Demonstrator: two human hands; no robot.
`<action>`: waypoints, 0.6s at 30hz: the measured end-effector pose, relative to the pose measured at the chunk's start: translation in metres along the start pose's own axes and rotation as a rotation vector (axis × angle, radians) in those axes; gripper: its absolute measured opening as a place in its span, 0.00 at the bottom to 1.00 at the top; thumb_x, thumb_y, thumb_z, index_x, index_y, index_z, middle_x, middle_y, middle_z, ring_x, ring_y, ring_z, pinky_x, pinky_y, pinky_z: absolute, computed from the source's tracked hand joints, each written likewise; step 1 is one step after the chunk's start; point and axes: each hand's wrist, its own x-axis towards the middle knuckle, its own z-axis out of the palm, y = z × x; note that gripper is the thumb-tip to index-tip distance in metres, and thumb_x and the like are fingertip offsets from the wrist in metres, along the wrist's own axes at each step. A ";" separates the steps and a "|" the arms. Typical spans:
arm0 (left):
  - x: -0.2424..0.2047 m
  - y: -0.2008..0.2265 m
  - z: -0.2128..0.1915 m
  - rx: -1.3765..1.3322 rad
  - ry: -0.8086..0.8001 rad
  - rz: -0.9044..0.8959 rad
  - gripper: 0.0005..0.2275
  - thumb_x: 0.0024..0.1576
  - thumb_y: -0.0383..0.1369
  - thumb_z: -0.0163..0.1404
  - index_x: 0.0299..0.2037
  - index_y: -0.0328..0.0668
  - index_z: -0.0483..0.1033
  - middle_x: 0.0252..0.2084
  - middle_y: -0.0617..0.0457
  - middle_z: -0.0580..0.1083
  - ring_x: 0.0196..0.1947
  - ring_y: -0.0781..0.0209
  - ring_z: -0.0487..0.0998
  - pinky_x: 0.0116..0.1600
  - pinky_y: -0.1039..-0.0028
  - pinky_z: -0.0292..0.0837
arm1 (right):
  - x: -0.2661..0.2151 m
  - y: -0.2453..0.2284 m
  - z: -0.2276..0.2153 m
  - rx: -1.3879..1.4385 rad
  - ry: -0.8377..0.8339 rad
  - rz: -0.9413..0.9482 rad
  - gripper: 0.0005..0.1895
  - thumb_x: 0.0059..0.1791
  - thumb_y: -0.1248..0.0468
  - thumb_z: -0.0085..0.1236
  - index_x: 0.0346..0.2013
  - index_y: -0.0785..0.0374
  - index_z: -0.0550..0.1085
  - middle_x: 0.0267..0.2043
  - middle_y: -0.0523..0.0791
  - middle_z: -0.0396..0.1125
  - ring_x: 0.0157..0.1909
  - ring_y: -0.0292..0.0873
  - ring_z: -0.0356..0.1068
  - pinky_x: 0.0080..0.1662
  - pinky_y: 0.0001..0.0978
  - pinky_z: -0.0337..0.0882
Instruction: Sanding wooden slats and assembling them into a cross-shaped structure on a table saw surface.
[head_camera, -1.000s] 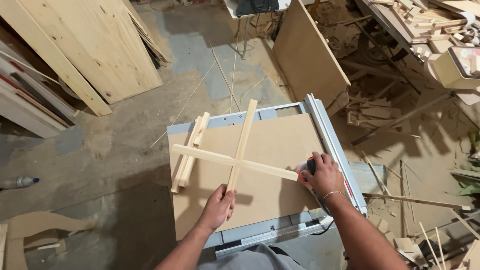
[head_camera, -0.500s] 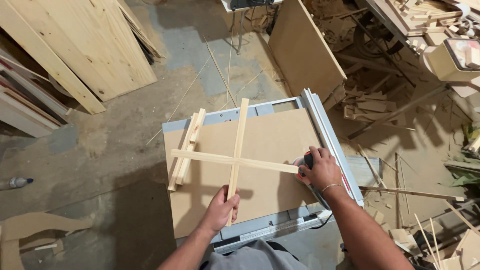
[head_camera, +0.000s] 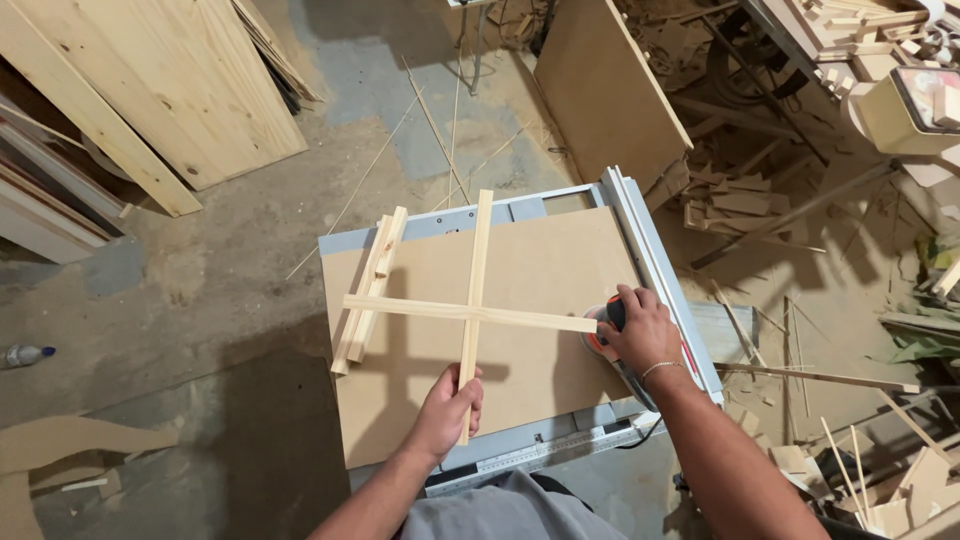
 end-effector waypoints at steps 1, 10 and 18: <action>0.000 0.000 0.001 0.003 0.022 -0.025 0.09 0.62 0.31 0.47 0.50 0.39 0.67 0.25 0.52 0.65 0.16 0.63 0.63 0.21 0.72 0.61 | -0.001 -0.001 -0.002 0.011 0.000 0.005 0.36 0.43 0.48 0.61 0.64 0.46 0.63 0.63 0.46 0.59 0.59 0.59 0.64 0.49 0.58 0.72; -0.004 0.019 0.022 -0.140 0.096 -0.200 0.14 0.61 0.30 0.43 0.57 0.42 0.69 0.28 0.48 0.67 0.16 0.61 0.63 0.21 0.72 0.56 | 0.004 0.007 0.011 0.050 0.047 -0.050 0.39 0.42 0.49 0.61 0.66 0.49 0.63 0.63 0.49 0.60 0.63 0.56 0.61 0.60 0.49 0.64; -0.013 0.043 0.047 -0.222 0.140 -0.283 0.15 0.63 0.39 0.46 0.56 0.45 0.68 0.26 0.47 0.68 0.16 0.60 0.59 0.21 0.70 0.52 | 0.011 0.017 0.022 0.010 0.105 -0.107 0.41 0.42 0.46 0.62 0.67 0.51 0.62 0.59 0.51 0.62 0.57 0.60 0.63 0.60 0.48 0.63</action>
